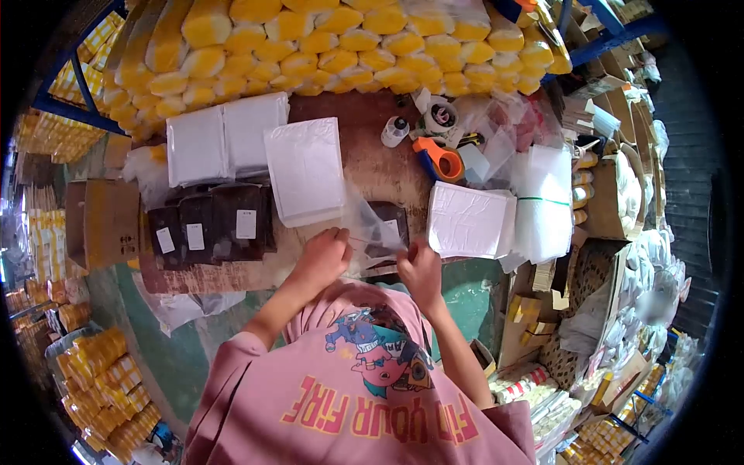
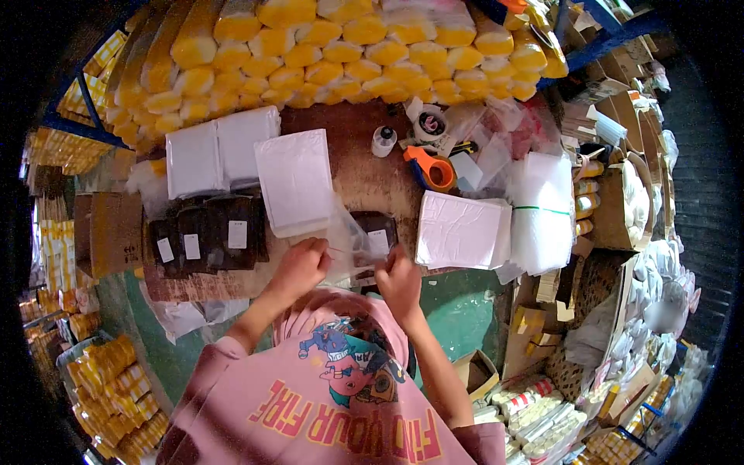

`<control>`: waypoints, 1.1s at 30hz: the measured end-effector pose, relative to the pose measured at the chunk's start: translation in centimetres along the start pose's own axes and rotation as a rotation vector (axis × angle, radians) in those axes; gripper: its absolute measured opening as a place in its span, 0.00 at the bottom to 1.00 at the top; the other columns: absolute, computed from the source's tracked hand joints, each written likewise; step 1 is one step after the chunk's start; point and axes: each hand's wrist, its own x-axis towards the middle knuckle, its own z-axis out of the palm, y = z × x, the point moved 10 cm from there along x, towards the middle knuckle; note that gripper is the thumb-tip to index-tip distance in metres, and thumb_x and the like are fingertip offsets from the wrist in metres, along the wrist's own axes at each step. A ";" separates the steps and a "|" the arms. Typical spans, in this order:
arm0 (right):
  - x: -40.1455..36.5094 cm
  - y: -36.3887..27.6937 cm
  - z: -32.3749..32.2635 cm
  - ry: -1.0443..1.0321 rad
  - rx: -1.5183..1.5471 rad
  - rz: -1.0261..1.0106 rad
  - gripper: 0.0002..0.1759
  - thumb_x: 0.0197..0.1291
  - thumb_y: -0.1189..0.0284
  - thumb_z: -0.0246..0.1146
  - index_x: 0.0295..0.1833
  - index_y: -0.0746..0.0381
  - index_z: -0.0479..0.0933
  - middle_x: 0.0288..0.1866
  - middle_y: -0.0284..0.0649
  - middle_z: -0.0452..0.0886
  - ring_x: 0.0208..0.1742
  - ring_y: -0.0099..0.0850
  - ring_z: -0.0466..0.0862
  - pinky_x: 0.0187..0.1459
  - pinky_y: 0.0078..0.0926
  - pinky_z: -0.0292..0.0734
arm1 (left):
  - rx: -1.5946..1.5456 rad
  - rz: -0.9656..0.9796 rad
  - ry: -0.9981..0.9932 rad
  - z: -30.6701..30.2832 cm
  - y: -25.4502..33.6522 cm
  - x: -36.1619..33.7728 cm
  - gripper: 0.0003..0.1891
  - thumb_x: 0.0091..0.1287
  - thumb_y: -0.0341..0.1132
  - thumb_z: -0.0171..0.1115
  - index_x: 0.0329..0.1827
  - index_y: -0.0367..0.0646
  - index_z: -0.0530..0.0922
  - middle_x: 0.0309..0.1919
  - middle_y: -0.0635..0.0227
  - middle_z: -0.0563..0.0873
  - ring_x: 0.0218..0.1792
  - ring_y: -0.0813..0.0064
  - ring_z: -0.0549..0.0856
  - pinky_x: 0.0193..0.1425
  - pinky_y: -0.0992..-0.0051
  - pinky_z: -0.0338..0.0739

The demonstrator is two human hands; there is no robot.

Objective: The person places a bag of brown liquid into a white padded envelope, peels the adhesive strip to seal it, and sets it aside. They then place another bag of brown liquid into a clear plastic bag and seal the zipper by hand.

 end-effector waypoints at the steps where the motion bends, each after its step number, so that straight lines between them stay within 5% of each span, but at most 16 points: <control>1: 0.5 -0.2 -0.4 0.109 -0.050 -0.031 0.13 0.52 0.72 0.63 0.36 0.67 0.66 0.23 0.52 0.75 0.23 0.50 0.79 0.26 0.41 0.74 | -0.101 -0.049 -0.012 -0.1 -0.2 0.6 0.11 0.56 0.29 0.60 0.42 0.38 0.75 0.34 0.54 0.82 0.35 0.51 0.83 0.39 0.59 0.78; 5: 1.2 2.7 4.5 -0.046 0.814 0.222 0.16 0.55 0.78 0.66 0.37 0.65 0.62 0.28 0.40 0.75 0.28 0.29 0.83 0.26 0.27 0.83 | -0.260 -0.119 0.164 -1.5 0.6 1.7 0.10 0.55 0.30 0.62 0.40 0.41 0.75 0.28 0.57 0.80 0.30 0.55 0.83 0.33 0.60 0.76; 9: 0.5 1.0 6.0 -0.029 0.958 0.306 0.13 0.59 0.79 0.63 0.35 0.64 0.62 0.27 0.39 0.74 0.27 0.31 0.84 0.26 0.28 0.82 | -0.355 -0.212 0.389 -2.3 0.7 0.9 0.13 0.53 0.26 0.65 0.38 0.42 0.71 0.21 0.60 0.76 0.25 0.59 0.82 0.29 0.64 0.75; 11: 0.5 0.7 5.9 0.022 1.004 0.282 0.12 0.60 0.78 0.62 0.35 0.64 0.63 0.27 0.37 0.74 0.26 0.30 0.83 0.25 0.27 0.81 | -0.386 -0.256 0.287 0.4 -1.0 -0.2 0.13 0.54 0.27 0.66 0.38 0.42 0.71 0.21 0.60 0.77 0.24 0.57 0.81 0.28 0.63 0.74; 14: 0.2 1.0 5.8 0.016 0.876 0.208 0.12 0.59 0.79 0.62 0.35 0.64 0.63 0.25 0.38 0.72 0.24 0.29 0.81 0.23 0.29 0.75 | -0.368 -0.235 0.195 2.1 -2.8 -1.5 0.10 0.57 0.28 0.65 0.36 0.41 0.70 0.21 0.56 0.79 0.25 0.53 0.83 0.28 0.61 0.75; 17: -0.7 1.3 4.8 0.004 0.271 -0.043 0.10 0.57 0.80 0.61 0.35 0.64 0.64 0.23 0.39 0.72 0.22 0.28 0.75 0.23 0.29 0.73 | -0.235 -0.187 0.258 2.3 -5.6 -1.9 0.05 0.61 0.27 0.61 0.36 0.40 0.73 0.21 0.53 0.80 0.28 0.49 0.83 0.29 0.58 0.75; 20: -1.5 1.3 3.5 -0.030 0.173 -0.115 0.10 0.52 0.81 0.60 0.36 0.65 0.65 0.21 0.41 0.69 0.22 0.32 0.70 0.25 0.33 0.68 | -0.249 -0.255 0.173 0.2 -8.4 -1.2 0.04 0.61 0.27 0.60 0.37 0.41 0.74 0.23 0.52 0.80 0.29 0.48 0.83 0.31 0.57 0.75; 24: -2.0 -1.0 3.3 0.192 -0.211 -0.428 0.10 0.52 0.83 0.57 0.41 0.67 0.69 0.28 0.47 0.72 0.24 0.49 0.72 0.29 0.44 0.72 | -0.079 -0.148 -0.005 2.1 -5.1 -0.8 0.04 0.59 0.29 0.57 0.35 0.39 0.74 0.26 0.52 0.81 0.31 0.48 0.82 0.34 0.55 0.74; 27: -1.5 -2.9 3.7 0.018 -0.256 -0.462 0.13 0.52 0.81 0.54 0.45 0.64 0.69 0.39 0.50 0.75 0.34 0.55 0.79 0.33 0.50 0.76 | -0.106 -0.040 -0.058 2.9 -3.1 -1.5 0.04 0.58 0.29 0.56 0.35 0.40 0.76 0.26 0.55 0.78 0.31 0.49 0.80 0.36 0.54 0.73; 33: -1.3 2.1 6.1 -0.184 -0.351 -0.391 0.11 0.55 0.79 0.55 0.45 0.63 0.71 0.38 0.49 0.76 0.36 0.53 0.80 0.35 0.45 0.79 | -0.069 0.106 0.076 2.2 -0.5 -2.6 0.07 0.53 0.24 0.57 0.35 0.41 0.76 0.31 0.58 0.76 0.36 0.53 0.78 0.38 0.57 0.74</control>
